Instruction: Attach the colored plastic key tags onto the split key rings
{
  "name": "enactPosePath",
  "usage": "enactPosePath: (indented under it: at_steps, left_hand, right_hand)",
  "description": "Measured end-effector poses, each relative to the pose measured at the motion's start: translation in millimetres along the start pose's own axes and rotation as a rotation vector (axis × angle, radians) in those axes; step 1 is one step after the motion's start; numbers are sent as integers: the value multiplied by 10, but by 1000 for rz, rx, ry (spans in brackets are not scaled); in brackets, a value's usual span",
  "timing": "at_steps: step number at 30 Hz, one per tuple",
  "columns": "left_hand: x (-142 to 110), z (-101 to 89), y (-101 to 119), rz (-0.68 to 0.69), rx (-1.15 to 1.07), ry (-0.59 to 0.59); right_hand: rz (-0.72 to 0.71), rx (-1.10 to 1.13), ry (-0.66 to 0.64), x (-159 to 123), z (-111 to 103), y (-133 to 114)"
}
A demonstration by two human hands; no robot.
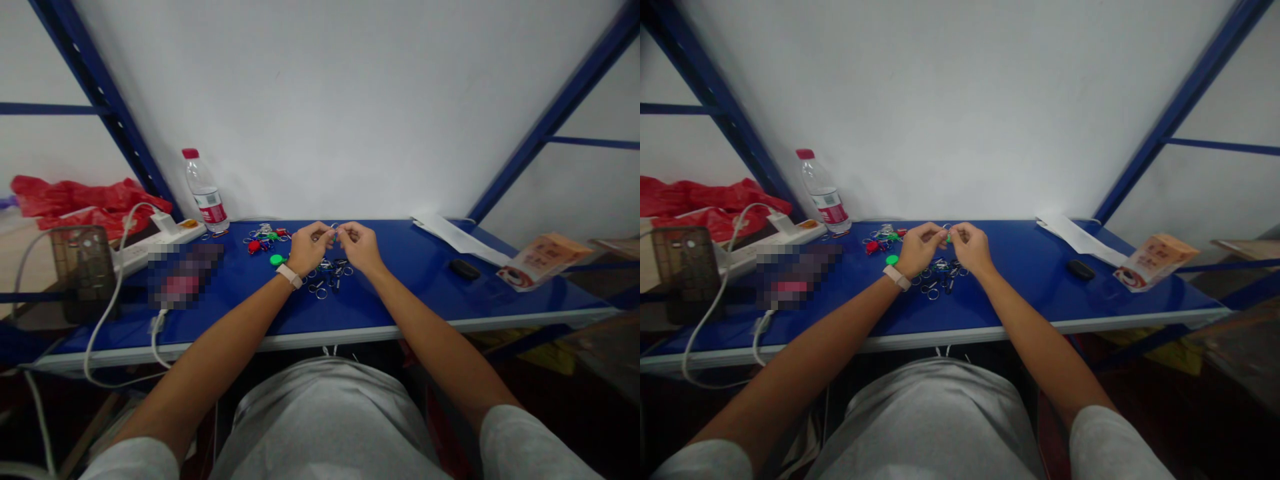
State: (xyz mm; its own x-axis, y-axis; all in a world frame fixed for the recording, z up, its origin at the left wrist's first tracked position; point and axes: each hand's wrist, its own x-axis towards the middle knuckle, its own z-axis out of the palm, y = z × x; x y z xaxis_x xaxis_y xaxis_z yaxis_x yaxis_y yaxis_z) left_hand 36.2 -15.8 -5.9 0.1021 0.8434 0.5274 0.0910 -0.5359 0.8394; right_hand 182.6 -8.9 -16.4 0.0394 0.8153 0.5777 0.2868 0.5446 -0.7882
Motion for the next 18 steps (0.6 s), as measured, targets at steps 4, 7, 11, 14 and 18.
enactPosePath:
  at_steps: [4,7,11,14,18]
  left_hand:
    - [33,9,-53,-39,-146,-10]
    - [50,10,-75,-81,-256,-20]
    - [47,-9,-71,-130,-383,-52]
    - [42,-28,-78,-143,-482,-96]
    - [42,-51,-87,-139,-584,-162]
  right_hand:
    - [9,38,-8,3,10,-33]
    - [29,88,-26,13,10,-58]
    - [46,168,-52,28,2,-75]
    - [56,209,-70,34,-11,-83]
    - [66,260,-94,35,-34,-110]
